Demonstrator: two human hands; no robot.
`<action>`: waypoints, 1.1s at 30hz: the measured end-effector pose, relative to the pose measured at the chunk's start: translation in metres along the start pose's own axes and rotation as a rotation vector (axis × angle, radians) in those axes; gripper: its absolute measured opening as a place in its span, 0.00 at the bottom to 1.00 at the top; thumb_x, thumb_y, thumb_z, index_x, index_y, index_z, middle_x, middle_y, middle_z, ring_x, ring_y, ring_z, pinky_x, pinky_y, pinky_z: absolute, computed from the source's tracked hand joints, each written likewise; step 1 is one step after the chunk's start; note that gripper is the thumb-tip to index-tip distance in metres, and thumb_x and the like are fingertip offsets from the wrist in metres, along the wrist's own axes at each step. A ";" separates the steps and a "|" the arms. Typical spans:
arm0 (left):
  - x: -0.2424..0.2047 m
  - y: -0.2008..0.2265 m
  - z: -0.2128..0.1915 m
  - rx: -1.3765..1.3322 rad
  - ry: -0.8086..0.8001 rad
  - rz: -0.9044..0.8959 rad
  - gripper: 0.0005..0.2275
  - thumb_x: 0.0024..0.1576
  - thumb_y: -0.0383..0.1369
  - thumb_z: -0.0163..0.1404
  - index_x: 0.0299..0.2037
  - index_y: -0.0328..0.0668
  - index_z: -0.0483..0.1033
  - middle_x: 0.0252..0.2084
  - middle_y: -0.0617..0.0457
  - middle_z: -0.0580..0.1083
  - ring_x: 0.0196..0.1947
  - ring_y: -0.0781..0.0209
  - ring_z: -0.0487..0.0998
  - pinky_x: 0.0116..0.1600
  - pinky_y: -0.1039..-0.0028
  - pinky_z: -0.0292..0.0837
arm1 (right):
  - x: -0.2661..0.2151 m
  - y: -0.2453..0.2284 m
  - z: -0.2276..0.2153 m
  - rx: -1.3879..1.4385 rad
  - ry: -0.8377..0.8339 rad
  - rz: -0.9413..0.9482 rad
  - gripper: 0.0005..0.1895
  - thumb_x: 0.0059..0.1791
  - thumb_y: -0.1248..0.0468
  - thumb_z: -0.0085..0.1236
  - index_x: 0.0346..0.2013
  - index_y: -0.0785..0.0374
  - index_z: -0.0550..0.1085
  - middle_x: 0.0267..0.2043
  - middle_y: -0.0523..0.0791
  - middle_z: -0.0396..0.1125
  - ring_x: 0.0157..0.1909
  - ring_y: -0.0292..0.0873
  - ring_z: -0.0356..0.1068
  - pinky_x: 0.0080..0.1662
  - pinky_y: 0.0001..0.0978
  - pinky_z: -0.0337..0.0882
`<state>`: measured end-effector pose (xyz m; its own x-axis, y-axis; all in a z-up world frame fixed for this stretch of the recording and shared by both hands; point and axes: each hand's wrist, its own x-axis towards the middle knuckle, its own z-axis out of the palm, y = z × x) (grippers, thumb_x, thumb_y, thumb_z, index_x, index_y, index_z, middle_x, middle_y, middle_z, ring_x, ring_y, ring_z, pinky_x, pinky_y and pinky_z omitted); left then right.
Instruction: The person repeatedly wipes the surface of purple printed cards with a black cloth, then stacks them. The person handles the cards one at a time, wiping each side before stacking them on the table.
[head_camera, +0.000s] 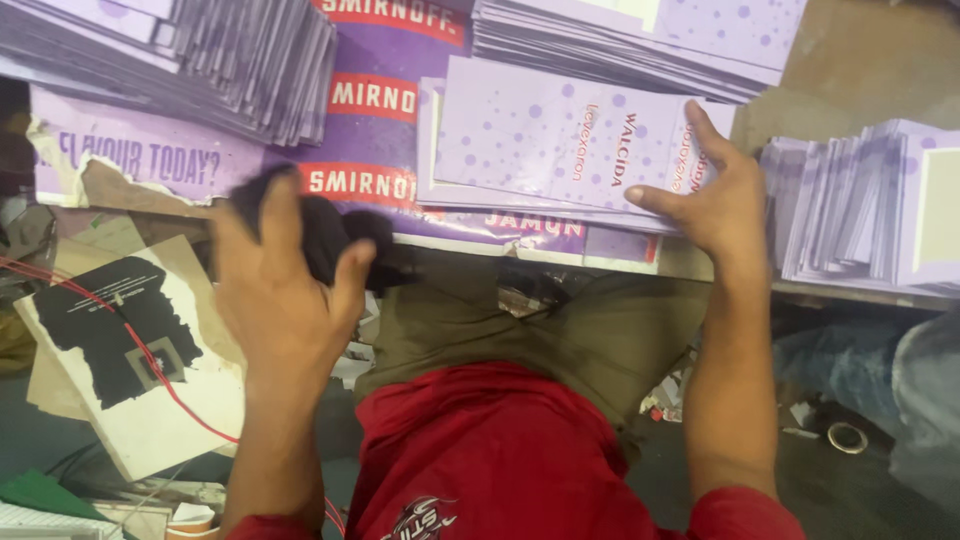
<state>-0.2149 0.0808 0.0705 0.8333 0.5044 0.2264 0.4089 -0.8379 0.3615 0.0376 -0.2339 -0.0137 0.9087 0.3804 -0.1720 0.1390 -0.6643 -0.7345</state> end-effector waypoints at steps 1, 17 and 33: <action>0.001 0.009 -0.004 0.071 0.081 0.004 0.26 0.63 0.49 0.50 0.64 0.36 0.70 0.56 0.27 0.66 0.54 0.29 0.71 0.52 0.49 0.71 | 0.001 -0.001 0.000 -0.010 -0.002 -0.001 0.56 0.32 0.61 0.82 0.72 0.64 0.64 0.59 0.54 0.73 0.57 0.42 0.74 0.60 0.33 0.71; 0.121 0.112 0.173 -0.395 -0.260 0.657 0.12 0.53 0.20 0.50 0.44 0.39 0.80 0.44 0.50 0.71 0.43 0.48 0.72 0.45 0.59 0.73 | 0.003 -0.006 -0.009 -0.104 -0.022 -0.006 0.57 0.30 0.58 0.84 0.71 0.63 0.66 0.52 0.54 0.75 0.50 0.42 0.77 0.55 0.35 0.73; 0.082 0.084 0.126 -0.302 -0.440 0.680 0.07 0.47 0.20 0.53 0.34 0.36 0.79 0.38 0.50 0.73 0.39 0.49 0.74 0.42 0.60 0.73 | 0.007 -0.006 -0.011 -0.120 0.026 -0.069 0.58 0.28 0.54 0.85 0.69 0.63 0.68 0.52 0.55 0.75 0.51 0.47 0.76 0.56 0.37 0.72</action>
<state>-0.0655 0.0254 0.0055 0.9549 -0.2656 0.1327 -0.2954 -0.8054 0.5138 0.0473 -0.2342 -0.0036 0.9051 0.4118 -0.1057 0.2460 -0.7101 -0.6597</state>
